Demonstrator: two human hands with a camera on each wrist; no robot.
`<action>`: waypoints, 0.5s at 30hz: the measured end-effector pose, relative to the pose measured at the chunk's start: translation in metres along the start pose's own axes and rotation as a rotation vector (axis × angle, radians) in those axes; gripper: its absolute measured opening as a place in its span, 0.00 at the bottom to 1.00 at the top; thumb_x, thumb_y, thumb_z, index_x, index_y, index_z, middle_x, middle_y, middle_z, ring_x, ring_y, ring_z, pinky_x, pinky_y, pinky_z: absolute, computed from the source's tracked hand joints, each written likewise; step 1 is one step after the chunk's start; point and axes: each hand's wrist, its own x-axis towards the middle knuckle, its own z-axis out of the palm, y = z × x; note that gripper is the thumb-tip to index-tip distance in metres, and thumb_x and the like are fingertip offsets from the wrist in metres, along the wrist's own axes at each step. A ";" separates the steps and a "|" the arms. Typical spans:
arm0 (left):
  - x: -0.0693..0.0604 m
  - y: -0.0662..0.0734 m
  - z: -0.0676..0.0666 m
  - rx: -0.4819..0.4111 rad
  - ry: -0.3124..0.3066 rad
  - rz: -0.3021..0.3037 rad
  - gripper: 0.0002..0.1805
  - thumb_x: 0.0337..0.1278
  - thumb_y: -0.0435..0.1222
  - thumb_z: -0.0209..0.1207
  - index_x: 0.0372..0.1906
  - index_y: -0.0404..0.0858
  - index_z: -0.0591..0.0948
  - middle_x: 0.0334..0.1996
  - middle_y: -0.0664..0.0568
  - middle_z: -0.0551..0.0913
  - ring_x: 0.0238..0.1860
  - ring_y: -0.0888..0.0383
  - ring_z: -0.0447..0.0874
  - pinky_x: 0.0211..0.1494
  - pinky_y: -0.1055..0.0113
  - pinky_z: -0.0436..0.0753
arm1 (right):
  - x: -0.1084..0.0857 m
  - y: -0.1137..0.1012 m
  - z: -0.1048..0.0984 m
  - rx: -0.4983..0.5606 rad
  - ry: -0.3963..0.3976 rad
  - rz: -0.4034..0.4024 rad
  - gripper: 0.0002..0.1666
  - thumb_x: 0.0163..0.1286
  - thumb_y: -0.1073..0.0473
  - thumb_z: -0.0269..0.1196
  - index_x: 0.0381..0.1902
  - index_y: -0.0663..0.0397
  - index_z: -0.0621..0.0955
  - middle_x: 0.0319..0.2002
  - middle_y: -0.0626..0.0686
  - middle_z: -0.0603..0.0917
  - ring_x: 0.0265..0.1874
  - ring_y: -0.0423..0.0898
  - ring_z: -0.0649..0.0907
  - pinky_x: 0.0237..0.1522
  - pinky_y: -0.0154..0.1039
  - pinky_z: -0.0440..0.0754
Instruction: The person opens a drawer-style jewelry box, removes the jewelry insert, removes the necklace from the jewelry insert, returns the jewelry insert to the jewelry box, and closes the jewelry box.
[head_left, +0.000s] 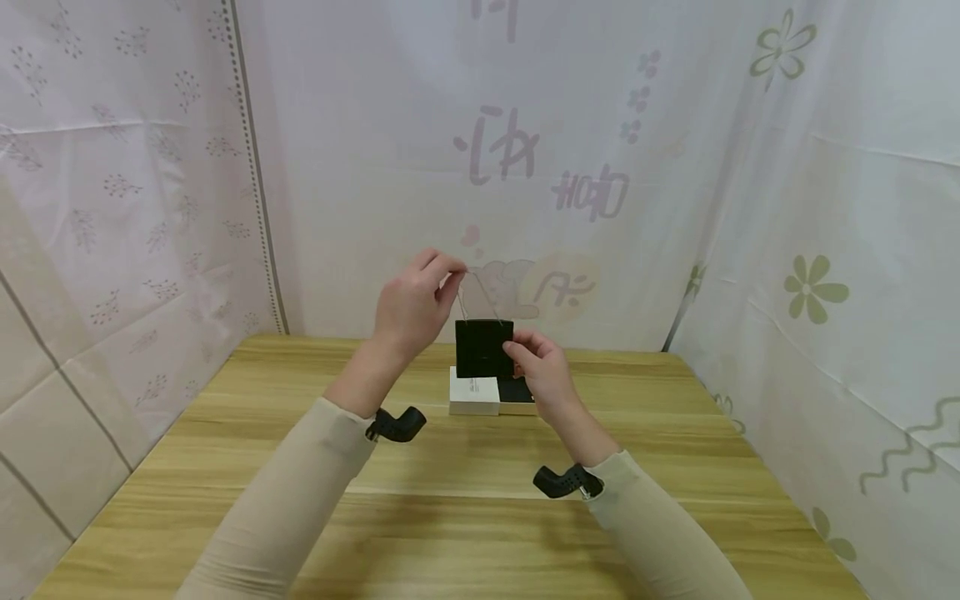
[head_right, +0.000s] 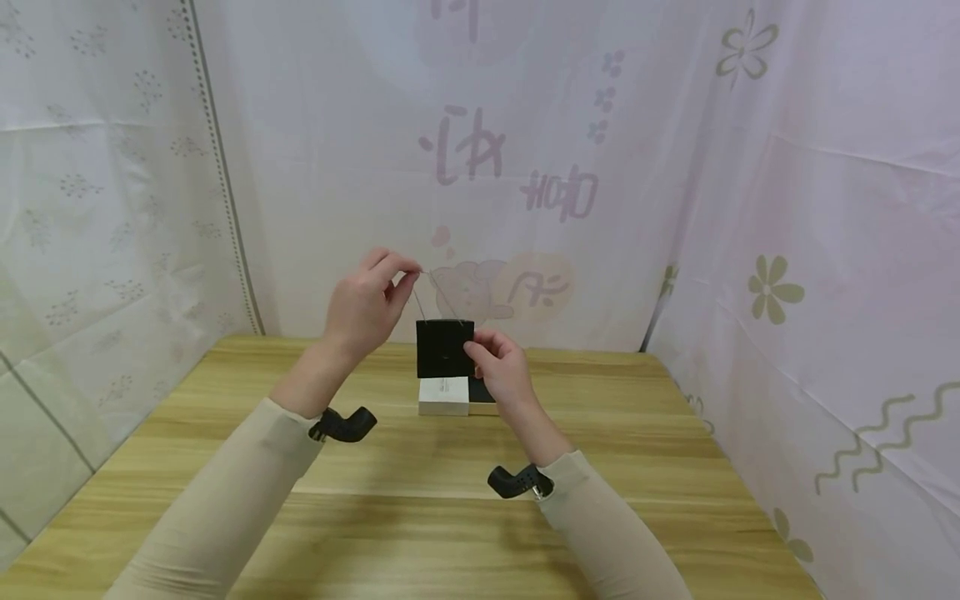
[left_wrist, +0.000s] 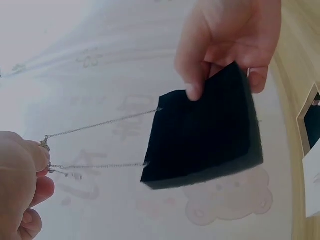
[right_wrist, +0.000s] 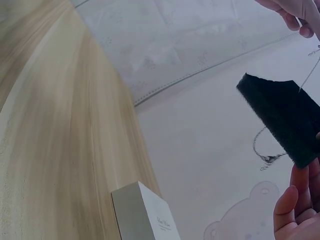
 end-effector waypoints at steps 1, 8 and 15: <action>0.001 -0.001 -0.001 0.001 0.001 0.001 0.04 0.78 0.31 0.65 0.48 0.36 0.88 0.43 0.43 0.87 0.31 0.49 0.87 0.33 0.56 0.90 | 0.000 0.001 0.000 -0.007 -0.001 -0.001 0.02 0.80 0.64 0.66 0.47 0.55 0.83 0.33 0.41 0.82 0.27 0.40 0.76 0.35 0.32 0.82; 0.005 -0.009 -0.008 -0.006 0.032 0.002 0.03 0.78 0.30 0.65 0.47 0.35 0.88 0.42 0.42 0.86 0.31 0.49 0.87 0.32 0.56 0.89 | -0.001 0.005 -0.002 -0.030 0.000 0.006 0.04 0.80 0.63 0.66 0.48 0.56 0.83 0.34 0.41 0.82 0.28 0.40 0.76 0.36 0.31 0.82; 0.007 -0.017 -0.016 -0.002 0.056 -0.035 0.04 0.78 0.31 0.64 0.47 0.36 0.88 0.43 0.41 0.87 0.32 0.47 0.88 0.33 0.54 0.89 | -0.002 0.007 -0.003 -0.030 -0.003 0.004 0.03 0.79 0.63 0.66 0.47 0.56 0.83 0.33 0.42 0.82 0.27 0.41 0.75 0.35 0.31 0.82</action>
